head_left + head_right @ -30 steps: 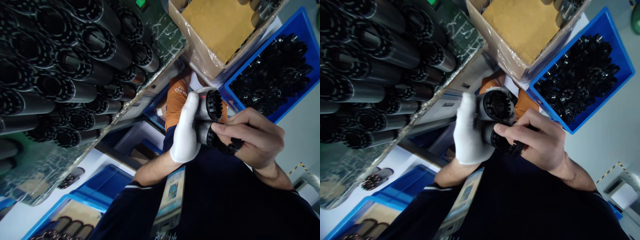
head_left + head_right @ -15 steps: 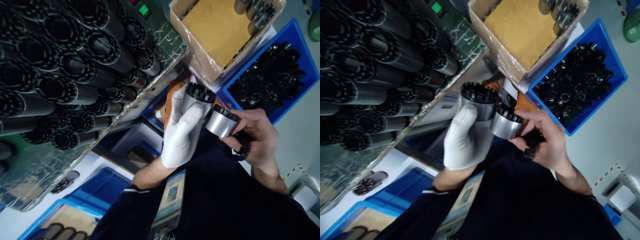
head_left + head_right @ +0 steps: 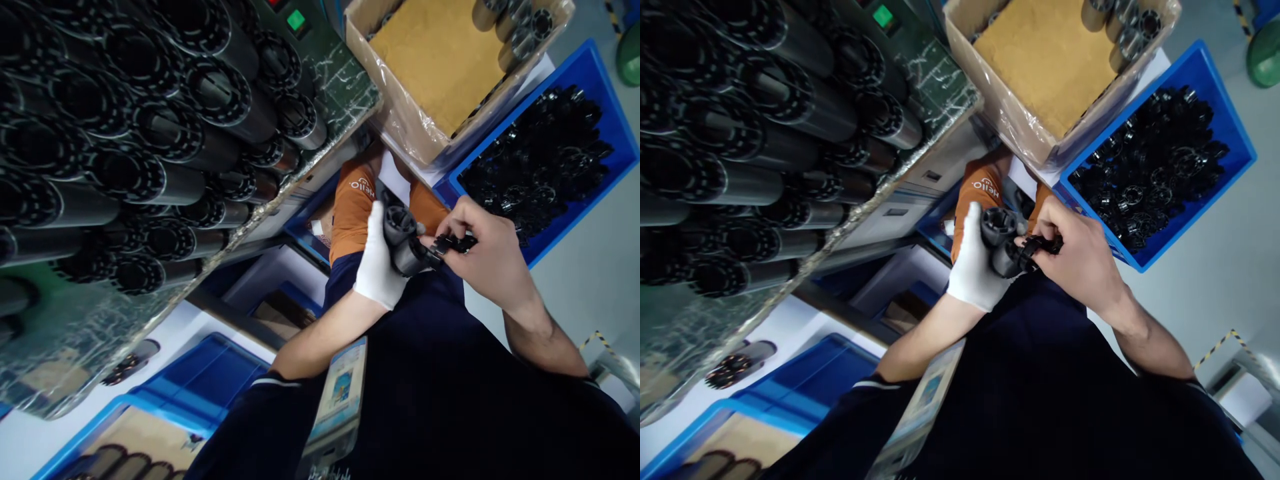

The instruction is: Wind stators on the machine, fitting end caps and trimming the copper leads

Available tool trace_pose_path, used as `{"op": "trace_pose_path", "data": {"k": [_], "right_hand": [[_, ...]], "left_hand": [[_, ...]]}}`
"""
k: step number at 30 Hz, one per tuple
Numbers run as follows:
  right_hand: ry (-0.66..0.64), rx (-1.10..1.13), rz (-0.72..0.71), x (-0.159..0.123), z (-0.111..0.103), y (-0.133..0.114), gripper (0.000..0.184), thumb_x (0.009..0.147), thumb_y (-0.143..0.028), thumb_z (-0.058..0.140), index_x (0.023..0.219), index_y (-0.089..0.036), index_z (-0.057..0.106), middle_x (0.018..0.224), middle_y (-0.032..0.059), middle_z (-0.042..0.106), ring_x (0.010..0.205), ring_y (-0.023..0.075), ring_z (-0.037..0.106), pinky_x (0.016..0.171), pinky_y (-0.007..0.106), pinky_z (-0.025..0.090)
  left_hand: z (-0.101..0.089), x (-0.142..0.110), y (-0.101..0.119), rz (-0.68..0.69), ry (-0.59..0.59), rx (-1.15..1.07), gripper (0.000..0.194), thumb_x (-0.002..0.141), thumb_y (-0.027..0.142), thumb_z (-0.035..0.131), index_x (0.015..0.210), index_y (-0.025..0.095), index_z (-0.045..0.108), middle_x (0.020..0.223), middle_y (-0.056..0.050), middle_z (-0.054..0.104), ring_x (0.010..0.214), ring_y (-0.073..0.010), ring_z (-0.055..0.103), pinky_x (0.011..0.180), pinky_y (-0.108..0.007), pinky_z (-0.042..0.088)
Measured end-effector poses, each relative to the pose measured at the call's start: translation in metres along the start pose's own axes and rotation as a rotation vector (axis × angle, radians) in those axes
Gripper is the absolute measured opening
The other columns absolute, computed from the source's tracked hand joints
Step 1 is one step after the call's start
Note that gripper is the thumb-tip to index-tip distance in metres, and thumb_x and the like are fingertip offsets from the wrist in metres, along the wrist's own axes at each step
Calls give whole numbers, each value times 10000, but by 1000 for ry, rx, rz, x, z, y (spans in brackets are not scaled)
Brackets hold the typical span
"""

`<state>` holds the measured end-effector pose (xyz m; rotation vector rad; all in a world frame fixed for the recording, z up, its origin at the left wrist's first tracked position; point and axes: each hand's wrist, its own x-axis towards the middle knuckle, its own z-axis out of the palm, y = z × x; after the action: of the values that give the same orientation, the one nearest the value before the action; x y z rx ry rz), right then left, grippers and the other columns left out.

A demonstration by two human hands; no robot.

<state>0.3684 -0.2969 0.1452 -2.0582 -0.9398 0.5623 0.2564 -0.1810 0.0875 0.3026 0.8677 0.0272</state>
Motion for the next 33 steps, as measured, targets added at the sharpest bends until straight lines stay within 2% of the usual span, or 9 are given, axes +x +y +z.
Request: {"op": "trace_pose_path", "data": {"k": [2,4,9,11,14,18,23,30,33], "right_hand": [[-55,-104,-49,2,-3,6,474,913,-160,845,751,-256,411,768,-39,696,711,175,660,675,331,450],[-48,-137,-64,3,-6,9,442,900,-130,809,737,-260,419,789,-34,731,734,193,690,662,343,450],[-54,-23,-49,5,-15,0,270,878,-154,819,814,-289,593,869,-45,810,785,205,763,708,364,565],[-126,83,-50,5,-22,-6,164,905,-203,847,950,-302,725,956,-35,846,828,211,798,760,373,632],[-191,208,-106,1,-33,-14,163,980,-248,874,1122,-323,846,1077,-2,883,935,238,844,831,401,692],[-14,267,-149,-9,-34,-24,388,922,-195,968,1225,-425,890,1156,-5,887,1055,305,827,930,527,699],[194,262,-130,-16,-10,-25,557,782,-168,1073,1188,-506,898,1097,-26,886,996,338,801,947,606,666],[92,309,-194,-21,5,-16,619,838,-190,1035,1341,-502,855,1054,-11,885,856,305,792,786,548,675],[142,296,-224,-23,5,-20,641,868,-170,996,1398,-489,830,1040,-23,890,821,292,816,764,511,710]], "left_hand": [[-9,6,-10,-52,-31,21,617,907,852,766,936,244,671,831,-30,728,621,-185,685,497,-297,563],[-16,10,-18,36,-61,90,594,870,809,841,1010,249,702,882,-33,746,640,-185,682,518,-297,547],[-29,15,-23,652,-188,421,933,464,611,1149,1207,262,705,1122,-20,747,987,-234,770,942,-374,647],[-32,15,-18,713,-253,461,897,546,619,1132,1245,277,686,1127,-27,747,997,-247,776,984,-415,650],[-32,7,-10,657,-310,407,751,755,702,1006,1306,306,684,1106,-39,767,996,-268,792,972,-442,672],[-25,-6,-8,624,-228,278,591,1031,786,652,1316,281,766,1104,-80,796,1010,-302,804,952,-490,700],[-17,-13,-8,688,-176,302,421,1061,675,659,1200,328,853,1267,-69,800,1274,-335,753,1206,-469,619],[-25,-15,-4,813,-199,432,413,1158,573,555,1351,330,828,1386,-63,794,1344,-303,751,1257,-483,592],[-33,-12,-4,872,-229,511,428,1145,587,570,1350,300,813,1360,-76,803,1313,-318,770,1217,-496,628]]}}
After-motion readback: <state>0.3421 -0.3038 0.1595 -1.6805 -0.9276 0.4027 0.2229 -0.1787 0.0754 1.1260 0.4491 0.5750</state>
